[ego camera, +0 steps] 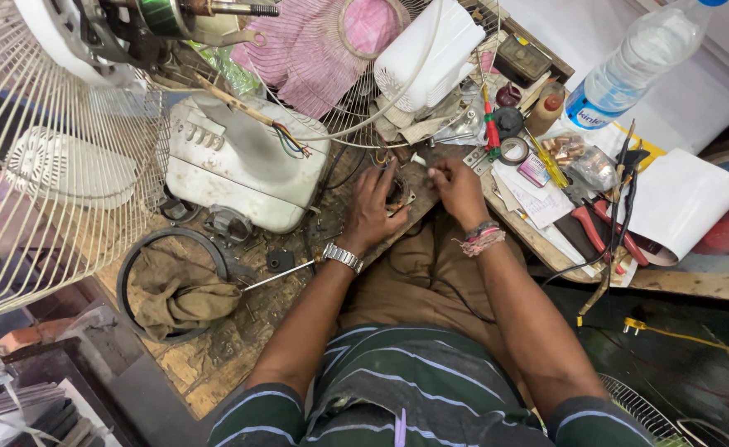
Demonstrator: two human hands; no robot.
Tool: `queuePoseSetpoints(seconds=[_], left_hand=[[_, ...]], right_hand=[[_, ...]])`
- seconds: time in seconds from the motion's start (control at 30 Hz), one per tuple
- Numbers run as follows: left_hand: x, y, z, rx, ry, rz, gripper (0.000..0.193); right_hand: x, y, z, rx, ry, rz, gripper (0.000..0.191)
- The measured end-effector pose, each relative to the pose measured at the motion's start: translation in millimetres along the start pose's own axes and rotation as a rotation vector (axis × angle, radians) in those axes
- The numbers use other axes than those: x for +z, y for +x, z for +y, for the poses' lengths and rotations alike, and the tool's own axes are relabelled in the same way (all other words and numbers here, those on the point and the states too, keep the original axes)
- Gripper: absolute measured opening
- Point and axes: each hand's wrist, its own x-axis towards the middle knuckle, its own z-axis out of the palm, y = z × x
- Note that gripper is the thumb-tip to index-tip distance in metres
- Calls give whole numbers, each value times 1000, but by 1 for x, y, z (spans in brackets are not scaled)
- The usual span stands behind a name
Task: The person disassembles a fan motor, removes the rotor, and uses a multimeter to test the windings. They then reassemble the motor components and continue testing the electrical connections.
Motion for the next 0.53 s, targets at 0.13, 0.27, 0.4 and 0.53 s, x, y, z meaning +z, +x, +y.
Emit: queuePoseSetpoints(seconds=[0.13,0.27,0.4,0.53], left_hand=[[-2,0,1,-17,-30,-15,108],[-4,1,1,-11,-97,22,106],[-2,0,0,-38,-122,15,103],[-1,0,0,-52,-92,-4,104]], right_hand=[[3,-8,-3,-26,-106,-14,20],[3,-11,-2,-122,-254,16,22],[3,-15,-1,-61,-136,-7,20],[2,-16,-2,-248,-243,34,21]])
